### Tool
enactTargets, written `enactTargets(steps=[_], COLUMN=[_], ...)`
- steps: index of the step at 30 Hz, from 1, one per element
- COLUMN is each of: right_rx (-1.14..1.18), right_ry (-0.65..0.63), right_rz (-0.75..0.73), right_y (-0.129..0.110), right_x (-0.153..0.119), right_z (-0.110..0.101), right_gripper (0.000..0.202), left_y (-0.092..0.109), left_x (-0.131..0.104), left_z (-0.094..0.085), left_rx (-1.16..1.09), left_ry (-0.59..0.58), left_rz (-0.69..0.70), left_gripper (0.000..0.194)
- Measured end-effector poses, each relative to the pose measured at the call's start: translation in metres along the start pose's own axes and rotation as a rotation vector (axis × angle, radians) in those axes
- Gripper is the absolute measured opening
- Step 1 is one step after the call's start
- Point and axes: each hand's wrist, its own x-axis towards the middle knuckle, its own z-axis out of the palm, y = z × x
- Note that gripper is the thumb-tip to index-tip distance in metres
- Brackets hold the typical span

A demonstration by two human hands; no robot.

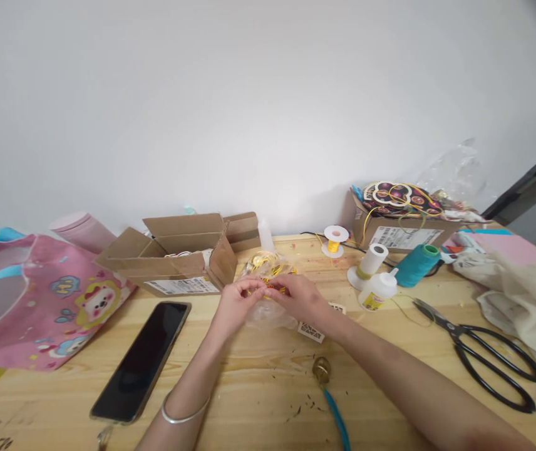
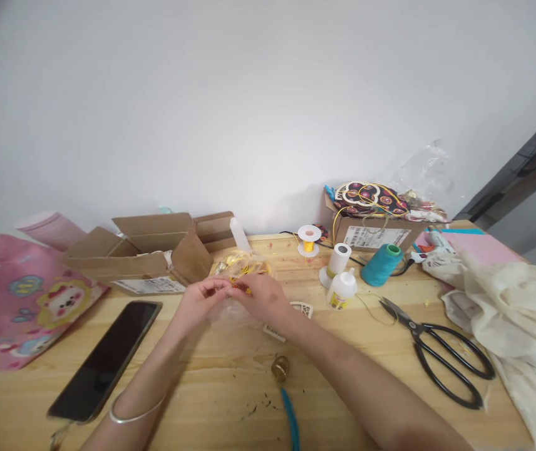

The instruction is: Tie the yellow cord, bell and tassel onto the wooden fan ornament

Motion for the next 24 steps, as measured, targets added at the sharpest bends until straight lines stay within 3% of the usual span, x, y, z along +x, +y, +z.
enactTargets(steps=[4,9,12,17,21,24], right_rx=[-0.224,-0.435,-0.494,-0.211,0.089,0.127], right_ry=[0.028,0.124,0.166,0.185,0.122,0.088], right_rz=[-0.004,0.127,0.200,0.083,-0.026,0.017], right_y=[-0.003,0.012,0.020,0.020,0.017,0.023], right_x=[0.002,-0.008,-0.015,-0.017,-0.019,-0.029], right_z=[0.002,-0.017,-0.027,-0.026,-0.024,-0.025], right_gripper=[0.029,0.034,0.026,0.025,0.018,0.014], left_y=[-0.003,-0.009,-0.012,0.005,0.030,0.038], left_x=[-0.002,0.000,0.001,-0.007,-0.014,-0.011], left_z=[-0.001,-0.003,-0.005,-0.005,0.006,0.021], left_rx=[-0.015,-0.128,-0.079,0.175,0.296,0.298], left_ry=[0.039,0.041,0.063,0.081,-0.108,-0.260], left_rz=[-0.023,-0.107,-0.061,0.105,0.159,0.093], left_gripper=[0.021,0.023,0.022,0.019,0.016,0.016])
